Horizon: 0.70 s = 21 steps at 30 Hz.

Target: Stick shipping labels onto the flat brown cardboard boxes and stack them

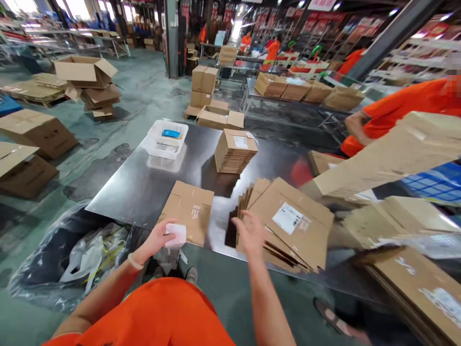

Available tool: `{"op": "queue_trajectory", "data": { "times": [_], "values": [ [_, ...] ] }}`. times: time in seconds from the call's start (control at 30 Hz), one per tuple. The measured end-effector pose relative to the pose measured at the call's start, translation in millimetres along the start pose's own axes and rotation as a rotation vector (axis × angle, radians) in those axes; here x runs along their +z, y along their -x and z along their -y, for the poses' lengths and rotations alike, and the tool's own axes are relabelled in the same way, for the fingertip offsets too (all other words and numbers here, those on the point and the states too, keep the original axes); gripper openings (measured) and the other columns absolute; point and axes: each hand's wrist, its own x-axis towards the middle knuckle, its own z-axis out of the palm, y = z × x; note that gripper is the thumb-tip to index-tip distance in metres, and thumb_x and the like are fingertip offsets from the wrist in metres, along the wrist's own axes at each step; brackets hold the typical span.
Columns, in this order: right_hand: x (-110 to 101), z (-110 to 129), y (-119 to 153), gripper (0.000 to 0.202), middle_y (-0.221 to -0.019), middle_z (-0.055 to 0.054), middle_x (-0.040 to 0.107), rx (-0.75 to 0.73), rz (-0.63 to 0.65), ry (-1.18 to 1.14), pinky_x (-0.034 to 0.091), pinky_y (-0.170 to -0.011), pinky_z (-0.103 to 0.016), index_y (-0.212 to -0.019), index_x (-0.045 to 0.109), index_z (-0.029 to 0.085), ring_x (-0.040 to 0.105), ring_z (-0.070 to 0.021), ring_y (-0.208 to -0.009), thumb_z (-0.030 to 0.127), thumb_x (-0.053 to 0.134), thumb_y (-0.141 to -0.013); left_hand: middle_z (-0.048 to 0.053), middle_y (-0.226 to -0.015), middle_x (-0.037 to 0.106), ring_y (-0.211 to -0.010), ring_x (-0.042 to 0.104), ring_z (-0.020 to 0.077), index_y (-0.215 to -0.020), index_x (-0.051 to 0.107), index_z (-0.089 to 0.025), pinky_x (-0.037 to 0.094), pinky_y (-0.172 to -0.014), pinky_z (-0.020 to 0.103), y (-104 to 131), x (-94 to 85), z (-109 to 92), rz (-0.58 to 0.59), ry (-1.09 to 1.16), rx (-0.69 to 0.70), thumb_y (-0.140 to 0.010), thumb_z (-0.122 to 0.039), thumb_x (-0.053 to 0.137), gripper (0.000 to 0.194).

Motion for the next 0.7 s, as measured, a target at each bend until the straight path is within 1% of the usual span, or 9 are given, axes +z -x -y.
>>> {"op": "queue_trajectory", "data": {
  "times": [0.1, 0.17, 0.27, 0.33, 0.4, 0.47, 0.53, 0.6, 0.7],
  "values": [
    [93, 44, 69, 0.047, -0.088, -0.004, 0.078, 0.062, 0.721, -0.522, 0.056, -0.071, -0.038, -0.087, 0.080, 0.024, 0.067, -0.0235, -0.077, 0.058, 0.090, -0.057, 0.005, -0.089, 0.078, -0.079, 0.068, 0.0196, -0.099, 0.078, -0.016, 0.055, -0.075, 0.031, -13, -0.4, -9, -0.124, 0.073, -0.021, -0.060, -0.034, 0.089, 0.045],
    [134, 59, 101, 0.042, -0.066, 0.001, 0.068, 0.199, 0.918, -0.666, 0.050, -0.059, -0.032, -0.069, 0.070, 0.022, 0.059, -0.0181, -0.060, 0.059, 0.087, -0.059, 0.003, -0.082, 0.076, -0.072, 0.066, 0.0182, -0.098, 0.076, -0.016, 0.054, -0.070, 0.031, -22, -7.7, -12, -0.275, 0.148, -0.065, -0.057, -0.040, 0.093, 0.050],
    [158, 66, 117, 0.042, -0.052, 0.008, 0.054, 0.394, 0.833, -0.750, 0.040, -0.045, -0.026, -0.075, 0.060, 0.024, 0.047, -0.0130, -0.045, 0.058, 0.082, -0.064, 0.000, -0.072, 0.071, -0.063, 0.065, 0.0165, -0.119, 0.069, -0.016, 0.052, -0.065, 0.029, -24, -19.7, -9, -0.454, 0.280, -0.154, -0.074, -0.053, 0.084, 0.060],
    [161, 68, 111, 0.044, -0.052, 0.011, 0.052, 0.429, 0.731, -0.767, 0.039, -0.041, -0.025, -0.092, 0.059, 0.026, 0.046, -0.0134, -0.043, 0.051, 0.083, -0.064, -0.002, -0.071, 0.071, -0.063, 0.067, 0.0175, -0.141, 0.058, -0.018, 0.053, -0.065, 0.029, -16, -22.4, -1, -0.415, 0.313, -0.176, -0.085, -0.057, 0.076, 0.071],
    [162, 69, 102, 0.048, -0.052, 0.013, 0.051, 0.421, 0.687, -0.770, 0.039, -0.041, -0.025, -0.101, 0.056, 0.027, 0.047, -0.0138, -0.042, 0.045, 0.082, -0.064, -0.002, -0.076, 0.074, -0.067, 0.070, 0.0186, -0.150, 0.052, -0.021, 0.055, -0.068, 0.030, -6, -20.4, 9, -0.278, 0.270, -0.149, -0.078, -0.049, 0.085, 0.085],
    [166, 69, 94, 0.045, -0.052, 0.013, 0.051, 0.415, 0.703, -0.763, 0.039, -0.041, -0.025, -0.099, 0.057, 0.027, 0.046, -0.0135, -0.041, 0.044, 0.079, -0.064, 0.000, -0.080, 0.077, -0.072, 0.072, 0.0187, -0.135, 0.065, -0.018, 0.056, -0.073, 0.030, 0, -16.9, 19, -0.190, 0.205, -0.110, -0.060, -0.035, 0.096, 0.082],
    [170, 67, 90, 0.038, -0.053, 0.011, 0.053, 0.421, 0.735, -0.743, 0.039, -0.043, -0.026, -0.091, 0.061, 0.026, 0.046, -0.0132, -0.042, 0.046, 0.078, -0.063, 0.002, -0.080, 0.079, -0.073, 0.072, 0.0191, -0.107, 0.076, -0.014, 0.056, -0.075, 0.031, -1, -14.7, 27, -0.187, 0.160, -0.115, -0.049, -0.026, 0.098, 0.063],
    [173, 61, 89, 0.035, -0.056, 0.007, 0.057, 0.427, 0.744, -0.706, 0.042, -0.046, -0.028, -0.083, 0.066, 0.024, 0.049, -0.0143, -0.045, 0.048, 0.079, -0.061, 0.004, -0.077, 0.080, -0.070, 0.072, 0.0192, -0.090, 0.077, -0.013, 0.057, -0.074, 0.032, -7, -13.8, 34, -0.211, 0.132, -0.142, -0.048, -0.021, 0.096, 0.047],
    [173, 51, 93, 0.035, -0.059, 0.002, 0.064, 0.373, 0.684, -0.619, 0.048, -0.053, -0.032, -0.077, 0.072, 0.023, 0.055, -0.0179, -0.052, 0.053, 0.079, -0.063, 0.004, -0.077, 0.081, -0.068, 0.072, 0.0200, -0.090, 0.079, -0.013, 0.056, -0.070, 0.032, -17, -12.0, 41, -0.240, 0.067, -0.158, -0.051, -0.016, 0.092, 0.041]
  ]
}}
